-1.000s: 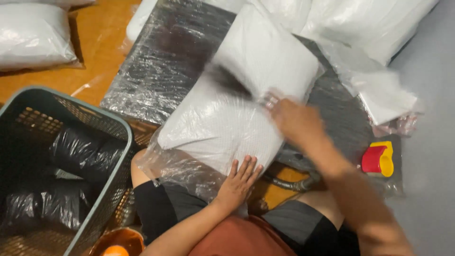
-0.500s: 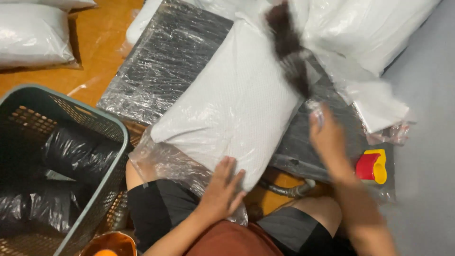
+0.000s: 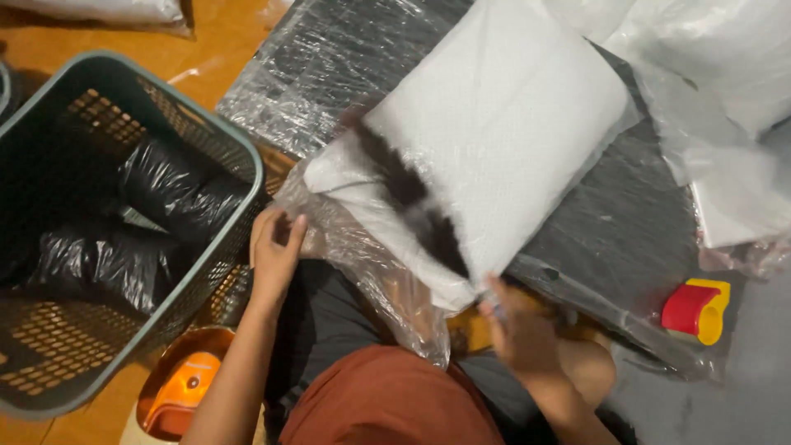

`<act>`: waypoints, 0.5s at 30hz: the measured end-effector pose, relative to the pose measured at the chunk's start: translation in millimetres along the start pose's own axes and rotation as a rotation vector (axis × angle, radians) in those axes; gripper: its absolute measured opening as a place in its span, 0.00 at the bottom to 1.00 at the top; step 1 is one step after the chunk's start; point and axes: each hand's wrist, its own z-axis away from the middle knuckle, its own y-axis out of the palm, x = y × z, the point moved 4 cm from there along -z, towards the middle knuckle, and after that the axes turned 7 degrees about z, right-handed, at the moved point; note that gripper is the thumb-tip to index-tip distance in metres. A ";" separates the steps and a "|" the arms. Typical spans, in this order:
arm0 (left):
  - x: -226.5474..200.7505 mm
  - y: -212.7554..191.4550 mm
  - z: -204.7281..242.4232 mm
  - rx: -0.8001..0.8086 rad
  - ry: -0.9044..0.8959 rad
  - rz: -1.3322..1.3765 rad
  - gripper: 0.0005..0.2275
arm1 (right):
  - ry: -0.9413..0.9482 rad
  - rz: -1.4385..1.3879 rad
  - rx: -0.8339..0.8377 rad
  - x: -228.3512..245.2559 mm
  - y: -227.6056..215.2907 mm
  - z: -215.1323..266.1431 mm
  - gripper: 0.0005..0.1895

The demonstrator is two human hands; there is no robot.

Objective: A person cleans a pillow with a duster, places it into a plastic bag, and uses a vacuum hose to compress it for packing.

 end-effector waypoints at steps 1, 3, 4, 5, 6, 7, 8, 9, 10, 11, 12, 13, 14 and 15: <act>5.2 1.0 -0.1 -0.008 -0.004 -0.002 0.19 | -0.008 0.000 0.004 0.0 1.2 2.7 0.32; 23.2 9.6 -4.2 0.092 -0.220 0.194 0.10 | -0.112 0.096 -0.014 2.5 3.6 3.8 0.30; 15.2 11.2 -2.0 0.087 -0.228 0.189 0.10 | -0.118 0.092 -0.006 5.3 -5.9 -0.1 0.30; 13.2 16.1 2.4 0.064 -0.429 0.552 0.11 | -0.028 -0.067 -0.140 3.9 -21.2 -4.1 0.28; 9.3 25.5 3.5 0.038 -0.620 0.921 0.12 | 0.066 -0.222 -0.279 0.9 -36.3 -10.1 0.26; 3.6 22.5 11.7 0.034 -0.621 0.921 0.12 | 0.063 -0.223 -0.277 1.8 -30.2 -6.1 0.26; -1.6 23.1 19.1 0.104 -0.693 0.838 0.15 | 0.092 -0.188 -0.174 1.4 -20.0 -4.7 0.28; -6.8 24.0 26.9 0.174 -0.764 0.752 0.19 | 0.122 -0.153 -0.072 0.4 -10.1 -3.0 0.31; 7.2 21.4 37.9 0.176 -0.761 0.753 0.19 | 0.122 -0.152 -0.075 1.2 -5.4 4.1 0.31; 22.5 19.3 49.3 0.171 -0.782 0.720 0.16 | 0.010 -0.057 0.033 6.1 3.5 10.4 0.29; 37.4 18.4 60.4 0.172 -0.802 0.687 0.15 | -0.098 0.038 0.137 10.1 12.7 19.1 0.28; 35.2 13.2 56.6 0.179 -0.799 0.687 0.15 | -0.093 0.039 0.132 1.3 15.8 15.0 0.28; 31.9 5.8 53.9 0.111 -0.741 0.780 0.09 | 0.020 -0.052 0.093 -10.8 16.9 15.8 0.28; 28.8 -1.5 51.0 0.042 -0.682 0.871 0.04 | 0.132 -0.143 0.053 -23.3 18.3 17.2 0.29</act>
